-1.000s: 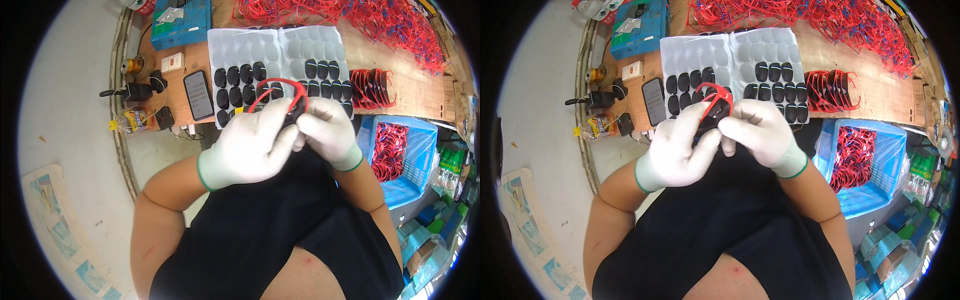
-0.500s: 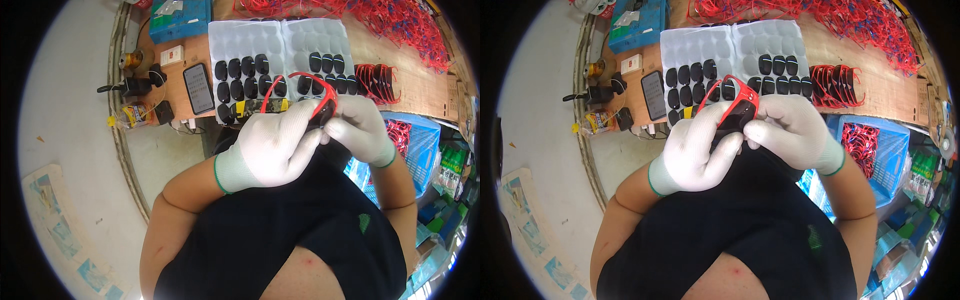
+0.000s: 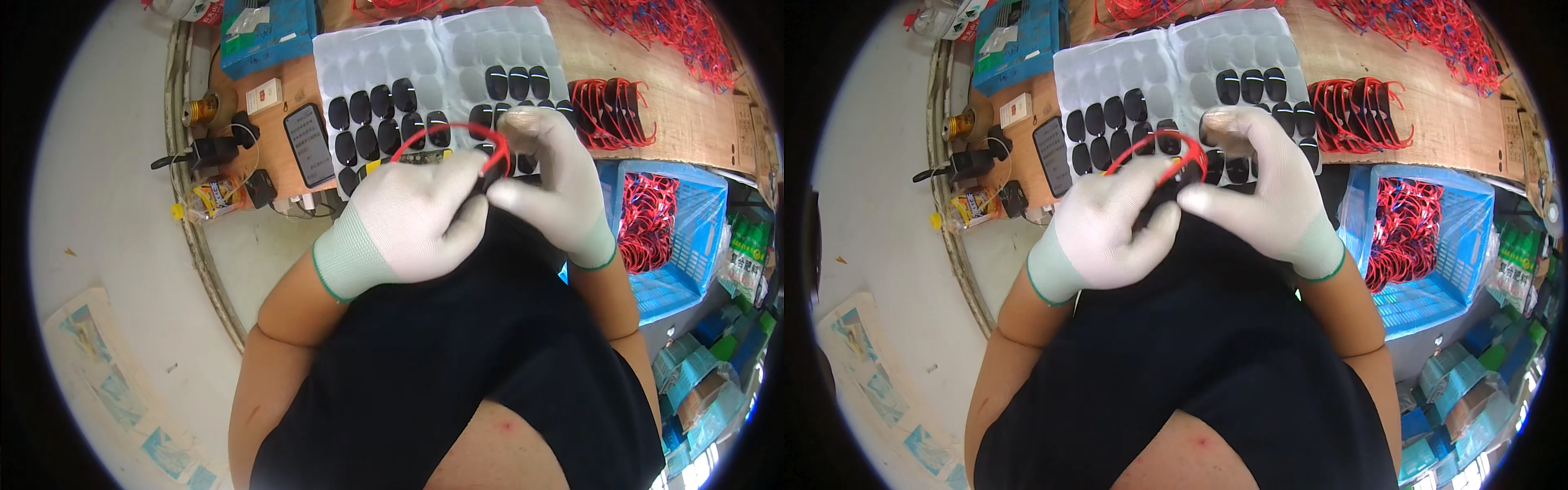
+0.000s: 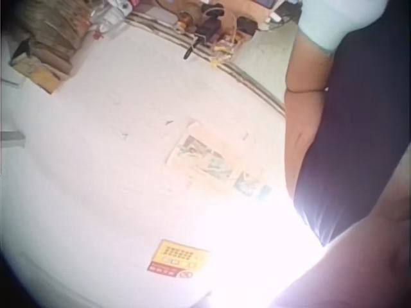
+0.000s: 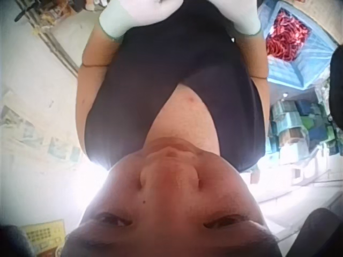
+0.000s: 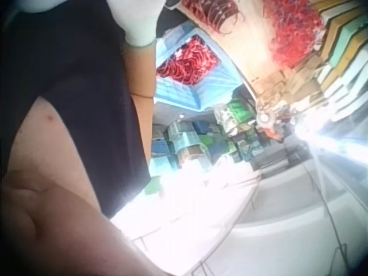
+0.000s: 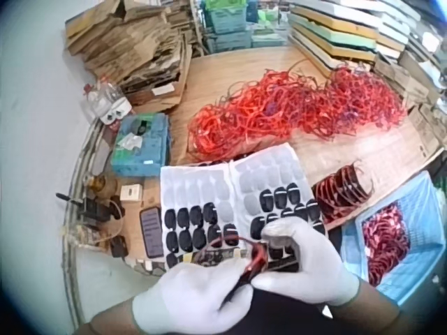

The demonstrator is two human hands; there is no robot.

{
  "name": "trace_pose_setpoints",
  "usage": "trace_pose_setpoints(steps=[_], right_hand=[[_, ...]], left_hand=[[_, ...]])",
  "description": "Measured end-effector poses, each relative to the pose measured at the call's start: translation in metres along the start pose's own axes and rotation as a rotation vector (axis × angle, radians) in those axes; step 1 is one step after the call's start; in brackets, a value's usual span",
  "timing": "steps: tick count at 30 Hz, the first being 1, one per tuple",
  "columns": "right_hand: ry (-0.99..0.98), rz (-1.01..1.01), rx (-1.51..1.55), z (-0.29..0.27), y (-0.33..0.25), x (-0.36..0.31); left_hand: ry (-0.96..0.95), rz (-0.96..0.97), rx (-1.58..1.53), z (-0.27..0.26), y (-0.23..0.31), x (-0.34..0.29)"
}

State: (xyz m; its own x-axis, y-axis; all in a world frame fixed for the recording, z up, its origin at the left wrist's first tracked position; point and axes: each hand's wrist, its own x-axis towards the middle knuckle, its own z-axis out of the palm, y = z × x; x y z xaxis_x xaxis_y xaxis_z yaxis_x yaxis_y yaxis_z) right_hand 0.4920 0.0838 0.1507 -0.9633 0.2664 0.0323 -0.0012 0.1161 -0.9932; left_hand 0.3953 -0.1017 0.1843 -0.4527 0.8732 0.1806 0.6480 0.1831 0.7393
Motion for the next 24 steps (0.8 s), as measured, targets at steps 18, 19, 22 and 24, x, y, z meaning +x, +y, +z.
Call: trace_pose_setpoints(steps=[18, 19, 22, 24], right_hand=[[-0.186, 0.065, 0.208, -0.005, -0.006, -0.027], [-0.19, 0.098, 0.235, -0.002, -0.01, -0.026], [-0.237, 0.123, 0.278, 0.003, -0.014, -0.023], [-0.24, 0.059, 0.312, 0.008, -0.009, -0.023]], left_hand=[[0.078, -0.839, 0.551, 0.042, -0.135, 0.039], [0.079, -0.842, 0.545, 0.042, -0.138, 0.04], [0.101, -0.849, 0.606, 0.043, -0.136, 0.04], [0.114, -0.838, 0.631, 0.041, -0.136, 0.041]])
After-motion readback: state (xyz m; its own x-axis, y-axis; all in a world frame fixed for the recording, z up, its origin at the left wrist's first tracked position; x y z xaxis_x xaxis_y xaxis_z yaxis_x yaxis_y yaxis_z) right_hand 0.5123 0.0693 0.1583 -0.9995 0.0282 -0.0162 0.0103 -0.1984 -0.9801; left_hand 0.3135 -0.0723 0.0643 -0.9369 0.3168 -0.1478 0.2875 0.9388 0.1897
